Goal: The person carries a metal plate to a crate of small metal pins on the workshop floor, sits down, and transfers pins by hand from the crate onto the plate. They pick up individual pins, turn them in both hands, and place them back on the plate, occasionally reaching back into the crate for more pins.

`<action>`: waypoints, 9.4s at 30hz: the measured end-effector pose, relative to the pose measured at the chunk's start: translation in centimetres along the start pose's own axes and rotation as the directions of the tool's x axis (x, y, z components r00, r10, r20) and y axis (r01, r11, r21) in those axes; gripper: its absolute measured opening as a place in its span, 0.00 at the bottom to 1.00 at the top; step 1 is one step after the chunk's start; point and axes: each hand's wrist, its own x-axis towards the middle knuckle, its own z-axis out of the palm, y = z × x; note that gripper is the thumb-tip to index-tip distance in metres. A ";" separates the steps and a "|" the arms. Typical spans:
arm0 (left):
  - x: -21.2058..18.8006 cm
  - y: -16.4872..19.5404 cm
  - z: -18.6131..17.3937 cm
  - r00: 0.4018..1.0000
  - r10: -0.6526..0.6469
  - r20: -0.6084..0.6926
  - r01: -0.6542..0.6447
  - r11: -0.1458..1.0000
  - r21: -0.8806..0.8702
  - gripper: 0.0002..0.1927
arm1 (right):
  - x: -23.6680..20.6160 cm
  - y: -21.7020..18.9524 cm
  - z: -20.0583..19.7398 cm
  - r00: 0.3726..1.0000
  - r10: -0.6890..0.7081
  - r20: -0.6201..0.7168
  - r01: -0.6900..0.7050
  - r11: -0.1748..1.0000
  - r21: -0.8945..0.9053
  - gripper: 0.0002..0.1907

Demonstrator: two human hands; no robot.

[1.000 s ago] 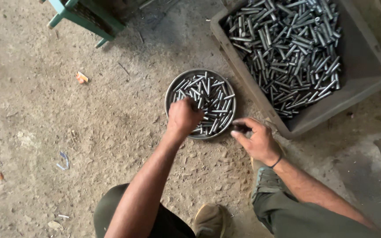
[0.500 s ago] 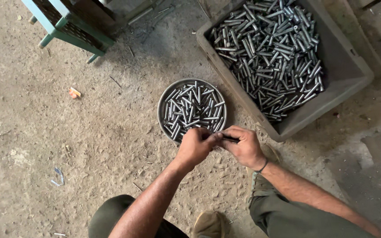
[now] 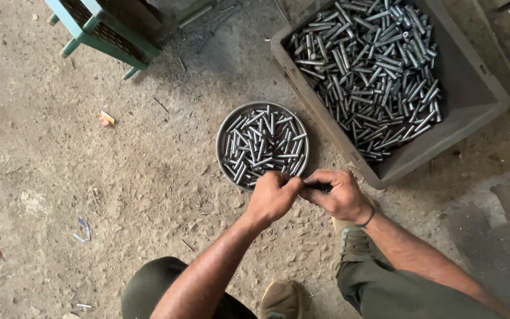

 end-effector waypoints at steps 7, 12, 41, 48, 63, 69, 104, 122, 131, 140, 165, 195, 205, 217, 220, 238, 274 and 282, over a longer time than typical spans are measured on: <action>0.7 -1.3 0.9 0.987 0.156 -0.038 -0.151 0.983 0.108 0.23 | 0.0 1.4 -0.1 0.996 0.059 0.067 -0.062 0.997 0.052 0.09; 0.5 -1.1 0.4 0.987 0.162 -0.001 -0.162 0.987 0.007 0.24 | 0.0 2.3 0.5 0.991 0.096 0.096 -0.118 0.959 0.259 0.11; 0.4 -0.1 0.5 0.994 0.019 0.105 0.023 0.925 -0.380 0.18 | 0.0 1.3 -0.1 0.997 0.072 0.034 -0.080 0.943 0.322 0.10; 0.4 0.6 -0.5 0.992 0.093 0.086 -0.080 0.987 -0.140 0.25 | 0.0 1.2 0.4 0.996 0.077 0.052 -0.093 0.879 0.467 0.13; 0.1 -0.1 0.1 0.951 0.308 0.008 -0.308 0.950 0.053 0.18 | -0.1 1.6 0.3 0.994 0.106 -0.009 -0.098 0.942 0.322 0.10; 0.1 0.5 0.9 0.960 0.272 -0.062 -0.263 0.957 0.118 0.21 | -0.3 2.4 -0.6 0.998 0.067 0.011 -0.064 0.873 0.484 0.10; 0.3 1.5 -1.5 0.907 0.421 0.021 -0.421 0.907 0.018 0.19 | -0.6 -2.0 -1.2 0.994 -0.083 -0.073 0.097 0.971 0.220 0.10; -0.3 1.6 -0.8 0.896 0.444 0.003 -0.442 0.892 0.096 0.18 | -0.6 -2.2 -0.3 0.970 -0.171 -0.170 0.155 0.982 -0.106 0.06; 0.3 1.1 -1.9 0.926 0.378 0.005 -0.378 0.924 0.056 0.19 | -1.5 0.1 -1.1 0.996 0.082 -0.026 -0.070 0.949 0.307 0.07; 2.8 -2.4 -6.3 0.953 0.300 -0.040 -0.284 0.931 0.229 0.15 | -1.8 0.9 -0.3 0.945 0.225 0.238 -0.067 0.844 -0.533 0.23; 17.8 12.0 12.7 0.680 0.733 0.021 -0.246 0.201 0.948 0.27 | 10.3 6.0 -22.2 0.848 0.362 -0.387 -0.511 0.365 -0.778 0.69; 19.2 11.9 17.1 0.804 0.583 0.119 -0.157 0.014 0.988 0.16 | 7.9 10.1 -15.3 0.805 0.443 -0.396 -0.568 0.380 -0.729 0.41; 20.6 11.3 16.8 0.791 0.591 0.158 -0.240 0.063 0.969 0.13 | 8.2 9.4 -15.0 0.813 0.380 -0.441 -0.578 0.437 -0.689 0.38; 20.2 11.1 16.1 0.798 0.570 0.195 -0.251 0.020 0.968 0.14 | 7.9 8.7 -14.1 0.777 0.376 -0.505 -0.627 0.534 -0.567 0.21; 20.6 11.6 15.4 0.828 0.516 0.220 -0.367 0.202 0.908 0.12 | 8.1 8.7 -14.8 0.783 0.371 -0.499 -0.618 0.552 -0.559 0.17; 13.0 19.1 4.6 0.704 0.622 0.343 -0.672 0.426 0.605 0.26 | 6.3 -0.3 -19.5 0.909 0.359 -0.214 -0.359 0.932 0.039 0.22; 4.8 -14.6 -4.0 0.620 -0.174 -0.765 0.248 0.969 -0.019 0.22 | 8.0 0.7 -15.8 0.915 -0.078 -0.395 -0.174 0.808 -0.562 0.16; 2.6 -17.1 -4.1 0.787 -0.091 -0.610 0.363 0.868 0.338 0.15 | 10.0 5.0 -15.2 0.963 0.171 -0.210 -0.265 0.440 -0.858 0.71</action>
